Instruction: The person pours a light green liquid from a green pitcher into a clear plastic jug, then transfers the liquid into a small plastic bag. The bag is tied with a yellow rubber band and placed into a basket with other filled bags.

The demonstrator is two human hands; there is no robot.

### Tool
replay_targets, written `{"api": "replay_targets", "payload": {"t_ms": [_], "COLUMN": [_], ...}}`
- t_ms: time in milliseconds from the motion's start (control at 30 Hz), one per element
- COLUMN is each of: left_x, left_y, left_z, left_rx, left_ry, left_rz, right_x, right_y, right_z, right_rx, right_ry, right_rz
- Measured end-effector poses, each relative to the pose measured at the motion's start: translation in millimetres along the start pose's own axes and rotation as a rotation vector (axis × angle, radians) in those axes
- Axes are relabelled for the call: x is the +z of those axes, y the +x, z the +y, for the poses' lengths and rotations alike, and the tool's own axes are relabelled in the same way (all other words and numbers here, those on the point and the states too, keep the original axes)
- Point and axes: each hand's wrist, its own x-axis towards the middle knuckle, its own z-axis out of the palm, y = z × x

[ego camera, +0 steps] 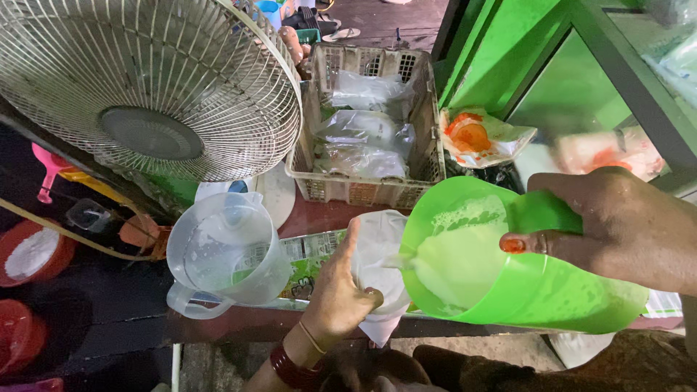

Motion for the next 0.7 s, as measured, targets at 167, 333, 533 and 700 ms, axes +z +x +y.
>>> {"api": "replay_targets", "payload": {"t_ms": [167, 333, 533, 700], "left_x": [-1.5, -1.3, -1.2, -2.5], "left_y": [-0.3, -2.7, -5.5, -7.0], "left_z": [1.1, -0.2, -3.8, -1.0], "left_rx": [0.003, -0.075, 0.054, -0.129], "left_ry": [0.002, -0.060, -0.028, -0.102], "left_rz": [-0.004, -0.019, 0.030, -0.013], "right_x": [1.0, -1.7, -1.9, -1.1], "right_y": [-2.6, -4.0, -0.4, 4.5], "right_z": [-4.5, -11.1, -11.4, -12.4], "right_rx": [0.002, 0.048, 0.008, -0.003], "right_ry": [-0.003, -0.072, 0.031, 0.040], "right_rz": [-0.010, -0.053, -0.025, -0.016]}}
